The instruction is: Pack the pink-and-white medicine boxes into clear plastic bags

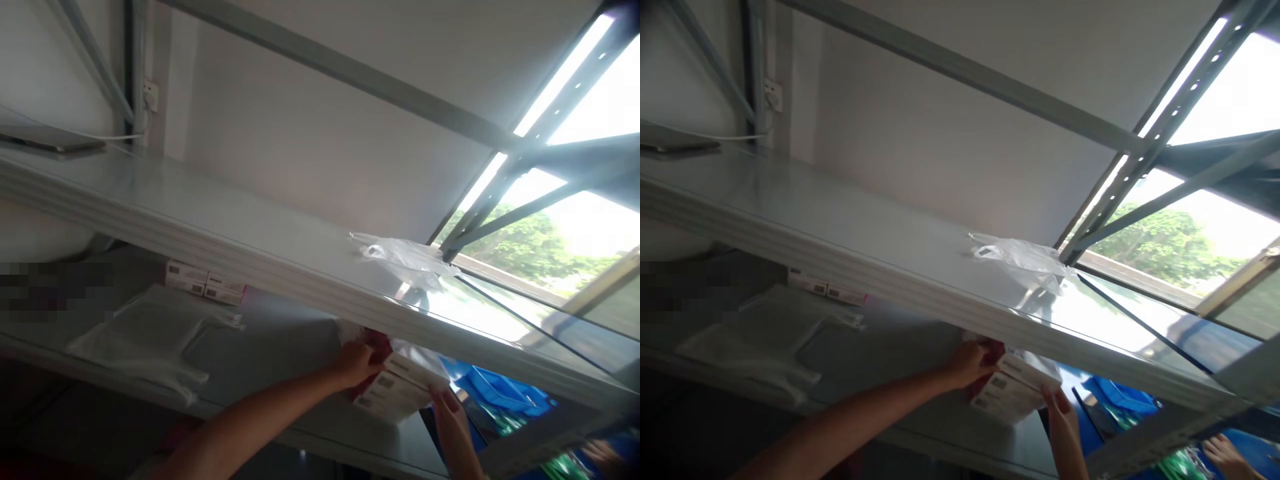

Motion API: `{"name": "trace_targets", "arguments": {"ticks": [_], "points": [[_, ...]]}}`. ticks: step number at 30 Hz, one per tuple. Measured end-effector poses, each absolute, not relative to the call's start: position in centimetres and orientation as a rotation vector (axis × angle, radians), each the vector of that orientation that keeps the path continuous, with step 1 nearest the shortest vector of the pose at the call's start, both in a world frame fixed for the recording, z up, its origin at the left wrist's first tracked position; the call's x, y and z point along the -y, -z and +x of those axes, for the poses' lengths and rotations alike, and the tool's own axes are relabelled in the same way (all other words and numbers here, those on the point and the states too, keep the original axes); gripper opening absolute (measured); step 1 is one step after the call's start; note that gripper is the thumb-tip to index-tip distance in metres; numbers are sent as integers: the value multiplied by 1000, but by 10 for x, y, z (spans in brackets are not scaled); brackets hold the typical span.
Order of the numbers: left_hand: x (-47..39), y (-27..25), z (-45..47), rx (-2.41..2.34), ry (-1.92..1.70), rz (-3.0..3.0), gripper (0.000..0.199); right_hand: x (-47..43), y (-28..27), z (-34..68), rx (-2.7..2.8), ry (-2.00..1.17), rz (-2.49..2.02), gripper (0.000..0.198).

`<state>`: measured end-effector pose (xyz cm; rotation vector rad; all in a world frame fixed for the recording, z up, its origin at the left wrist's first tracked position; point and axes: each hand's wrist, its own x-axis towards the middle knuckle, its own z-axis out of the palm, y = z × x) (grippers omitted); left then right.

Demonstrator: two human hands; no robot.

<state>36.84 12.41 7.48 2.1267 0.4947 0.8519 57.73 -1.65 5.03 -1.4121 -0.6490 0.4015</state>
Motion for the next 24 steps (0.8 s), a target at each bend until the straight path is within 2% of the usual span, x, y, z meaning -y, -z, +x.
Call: {"name": "trace_targets", "arguments": {"ticks": [3,6,9,13,24], "points": [[-116,-69,371,-552,-857,2265,36,15,-49,570,612,-410,-1393,45],[-106,-65,374,-617,-882,2242,40,10,-44,560,533,-376,-1353,55],[-98,-64,374,-695,-935,2123,33,5,-34,551,545,-332,-1340,60],[-97,-68,375,-701,-920,2039,25,2,-25,546,550,-275,-1341,53],[-96,-59,382,-702,-1047,1870,19,0,-21,544,582,-301,-1295,50]]}}
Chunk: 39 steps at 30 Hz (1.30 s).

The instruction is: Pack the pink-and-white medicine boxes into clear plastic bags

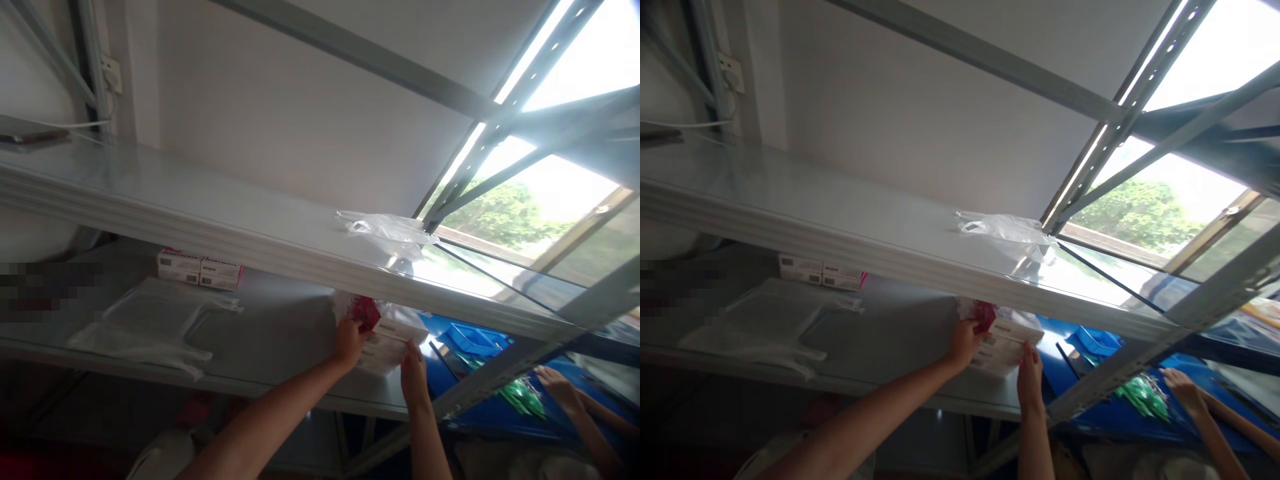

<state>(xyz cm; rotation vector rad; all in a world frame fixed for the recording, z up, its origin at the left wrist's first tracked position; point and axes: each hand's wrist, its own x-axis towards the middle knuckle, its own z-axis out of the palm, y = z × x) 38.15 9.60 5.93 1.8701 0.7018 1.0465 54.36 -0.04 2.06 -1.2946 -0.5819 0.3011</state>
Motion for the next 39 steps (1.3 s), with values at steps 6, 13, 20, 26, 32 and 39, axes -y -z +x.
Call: {"name": "trace_targets", "arguments": {"ticks": [6,13,20,26,32,39], "points": [[-96,-58,386,-662,-1083,1823,22,-3,-20,538,539,-293,-1289,60],[-90,-60,386,-722,-1056,1902,24,-5,-16,535,561,-279,-1249,65],[-91,-56,386,-709,-1022,1940,23,-12,-15,530,520,-185,-1231,70],[-75,-48,362,-532,-1138,1961,67,-1,-24,515,531,-158,-1303,69],[-91,-40,213,-614,-1247,2220,61,55,26,458,226,152,-1442,56],[-153,-10,-1,-944,-631,2666,52,39,50,316,678,-153,-1604,44]]}}
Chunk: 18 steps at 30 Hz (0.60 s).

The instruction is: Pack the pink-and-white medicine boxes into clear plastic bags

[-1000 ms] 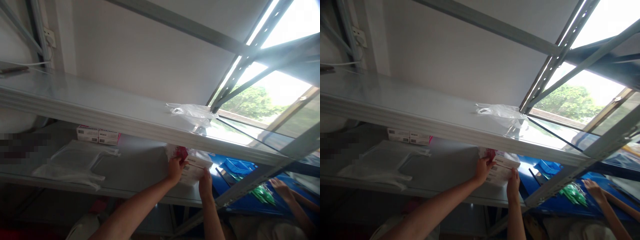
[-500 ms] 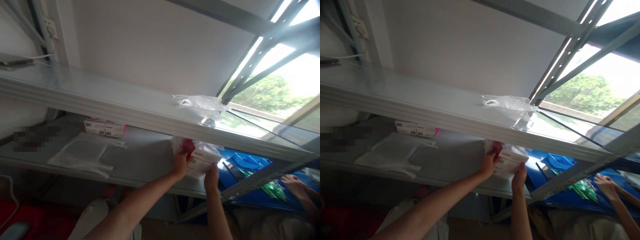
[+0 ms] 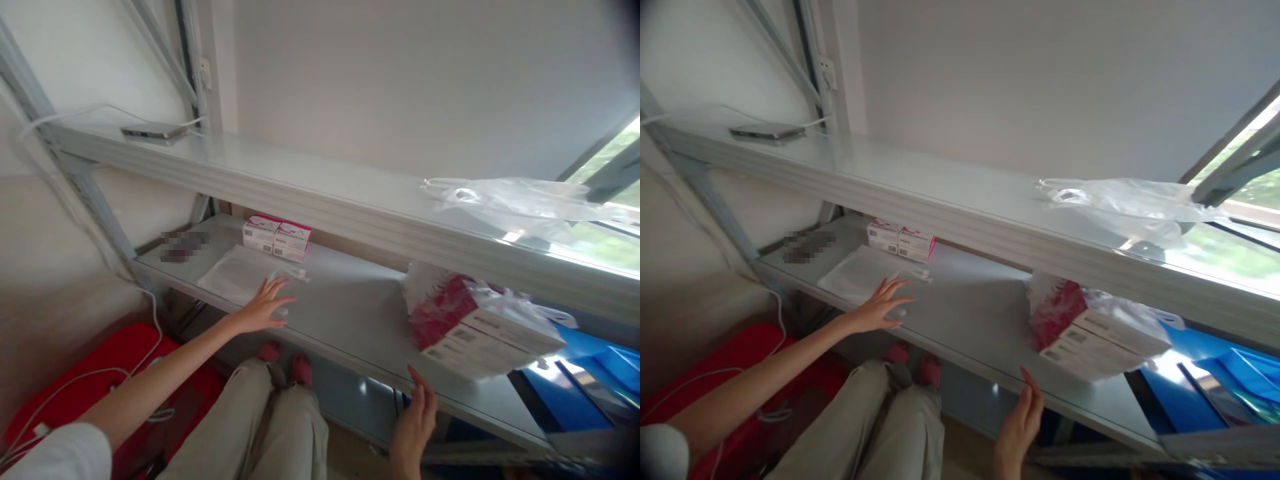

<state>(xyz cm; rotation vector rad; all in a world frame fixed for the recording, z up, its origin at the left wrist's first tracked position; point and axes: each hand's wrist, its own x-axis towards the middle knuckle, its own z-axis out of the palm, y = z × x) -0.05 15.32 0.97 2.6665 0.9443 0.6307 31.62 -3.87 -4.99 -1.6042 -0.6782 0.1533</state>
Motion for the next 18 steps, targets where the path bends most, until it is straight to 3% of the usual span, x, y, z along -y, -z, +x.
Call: {"name": "trace_targets", "arguments": {"ticks": [5,12,18], "points": [[-152,26,-51,-847,-433,2804,64,-22,30,244,943,-316,-1466,54],[-169,49,-45,-821,-613,2736,34,-41,27,202,1299,-465,-1360,47],[-182,45,-30,-699,-784,2677,19,-30,47,208,1216,-505,-1454,53]]}}
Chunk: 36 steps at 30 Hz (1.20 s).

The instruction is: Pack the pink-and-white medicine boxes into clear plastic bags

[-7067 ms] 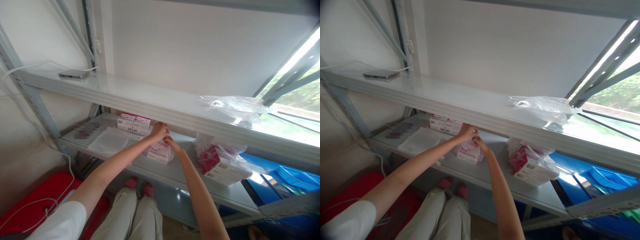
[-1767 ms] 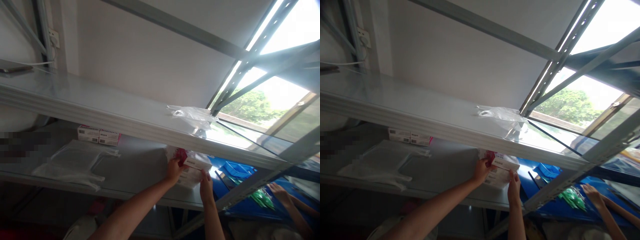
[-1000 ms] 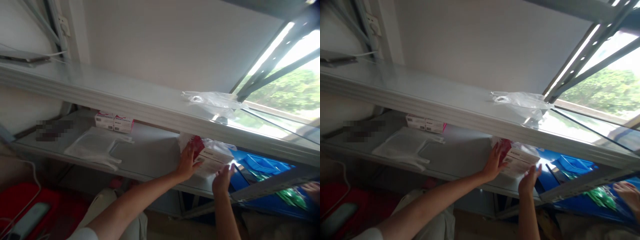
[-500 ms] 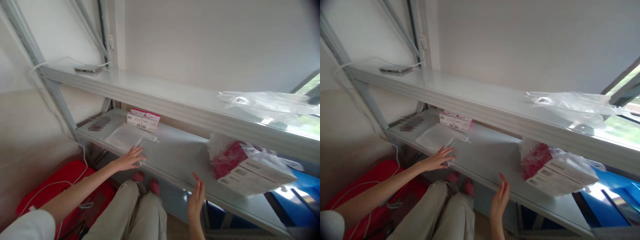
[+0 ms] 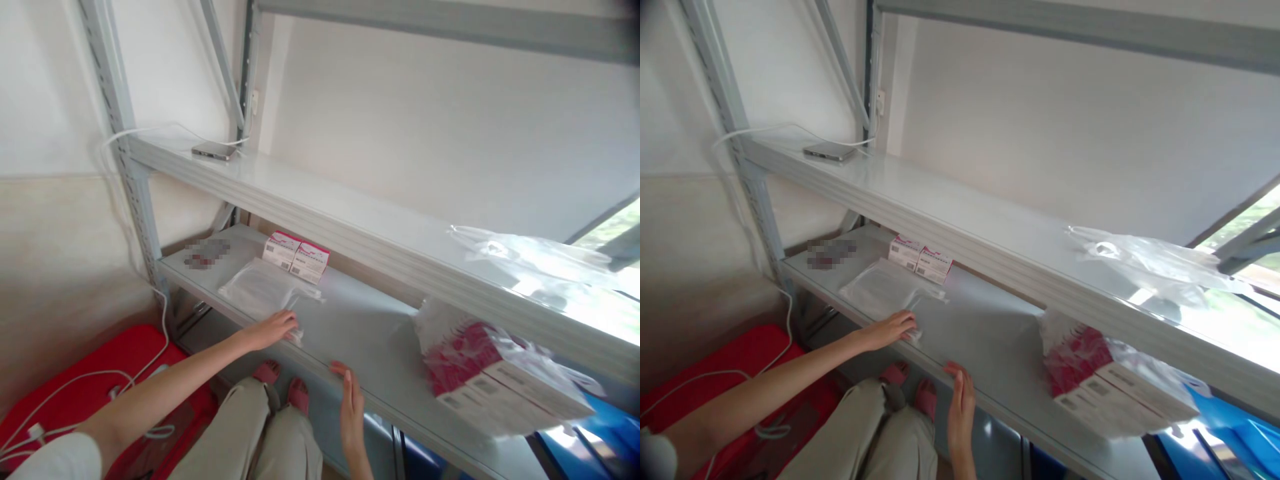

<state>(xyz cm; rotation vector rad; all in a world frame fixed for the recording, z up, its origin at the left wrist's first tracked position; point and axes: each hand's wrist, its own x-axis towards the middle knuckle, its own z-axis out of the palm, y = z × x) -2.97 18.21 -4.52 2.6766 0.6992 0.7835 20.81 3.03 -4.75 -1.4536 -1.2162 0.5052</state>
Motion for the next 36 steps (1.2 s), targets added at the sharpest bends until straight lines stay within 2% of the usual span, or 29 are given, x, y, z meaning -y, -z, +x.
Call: {"name": "trace_targets", "arguments": {"ticks": [3,11,19,24,26,28,31,33,36], "points": [[-188,42,-30,-735,-822,2650,12,-32,53,221,1259,-501,-1485,54],[-206,48,-58,-936,-852,2653,25,-88,42,242,1406,-507,-1487,57],[-199,26,-67,-857,-727,2715,24,-110,53,242,1545,-357,-1588,53],[-190,7,-65,-810,-636,2780,49,-102,48,238,1575,-278,-1637,47],[-195,1,-65,-964,-709,2743,42,-103,47,238,1579,-275,-1651,45],[-207,-3,-66,-1310,-756,2639,33,-103,48,238,1580,-271,-1655,43],[-229,-5,-68,-1766,-537,2416,30,-104,49,238,1573,-256,-1629,41],[-241,-6,-69,-1818,-362,2319,25,-104,50,238,1572,-248,-1613,40],[-251,-11,-70,-1770,-310,2273,16,-103,51,238,1570,-247,-1614,39]]}}
